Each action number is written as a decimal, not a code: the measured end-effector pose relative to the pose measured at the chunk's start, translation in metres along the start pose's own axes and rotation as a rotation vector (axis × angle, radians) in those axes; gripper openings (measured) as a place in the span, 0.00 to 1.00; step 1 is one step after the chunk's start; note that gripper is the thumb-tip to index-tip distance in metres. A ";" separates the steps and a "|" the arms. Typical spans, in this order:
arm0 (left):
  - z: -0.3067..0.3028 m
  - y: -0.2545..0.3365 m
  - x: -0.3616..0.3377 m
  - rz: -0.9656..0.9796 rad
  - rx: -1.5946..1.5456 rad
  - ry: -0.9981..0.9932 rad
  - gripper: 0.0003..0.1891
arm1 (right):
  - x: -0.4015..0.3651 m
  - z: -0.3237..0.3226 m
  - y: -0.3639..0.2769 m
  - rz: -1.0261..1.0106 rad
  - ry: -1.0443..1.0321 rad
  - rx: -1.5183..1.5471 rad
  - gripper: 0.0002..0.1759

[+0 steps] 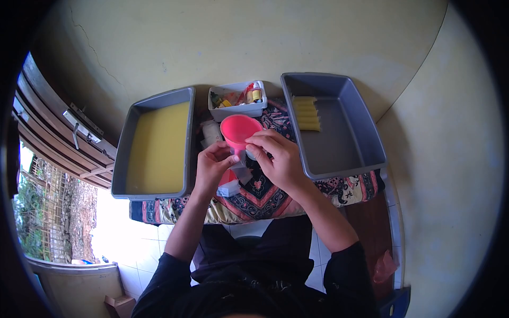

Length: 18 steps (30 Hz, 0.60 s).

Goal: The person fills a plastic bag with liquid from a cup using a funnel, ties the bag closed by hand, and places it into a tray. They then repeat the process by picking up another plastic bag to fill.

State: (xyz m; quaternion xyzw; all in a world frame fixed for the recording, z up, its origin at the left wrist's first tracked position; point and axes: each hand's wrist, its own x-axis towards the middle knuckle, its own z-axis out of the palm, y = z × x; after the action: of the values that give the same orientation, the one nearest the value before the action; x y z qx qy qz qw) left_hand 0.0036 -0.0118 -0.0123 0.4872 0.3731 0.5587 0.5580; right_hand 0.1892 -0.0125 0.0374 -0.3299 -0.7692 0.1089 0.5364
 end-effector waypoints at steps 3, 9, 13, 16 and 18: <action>-0.001 0.000 0.000 -0.029 0.086 -0.019 0.13 | 0.000 0.001 -0.001 0.007 -0.043 0.028 0.07; -0.009 -0.011 0.004 -0.035 0.111 0.009 0.11 | 0.001 0.016 0.001 0.158 0.138 0.358 0.08; -0.015 -0.019 0.002 -0.029 0.002 0.052 0.11 | -0.018 0.027 0.037 0.585 0.264 0.540 0.09; -0.018 -0.024 0.000 -0.034 -0.065 0.059 0.11 | -0.045 0.042 0.077 0.732 0.249 0.444 0.13; -0.020 -0.025 -0.001 -0.034 -0.099 0.059 0.11 | -0.057 0.046 0.089 0.834 0.223 0.275 0.16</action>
State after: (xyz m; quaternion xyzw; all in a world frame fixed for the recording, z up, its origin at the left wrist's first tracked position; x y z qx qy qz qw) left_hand -0.0094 -0.0077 -0.0411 0.4357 0.3695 0.5809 0.5797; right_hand 0.1944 0.0287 -0.0703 -0.5468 -0.4865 0.3806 0.5653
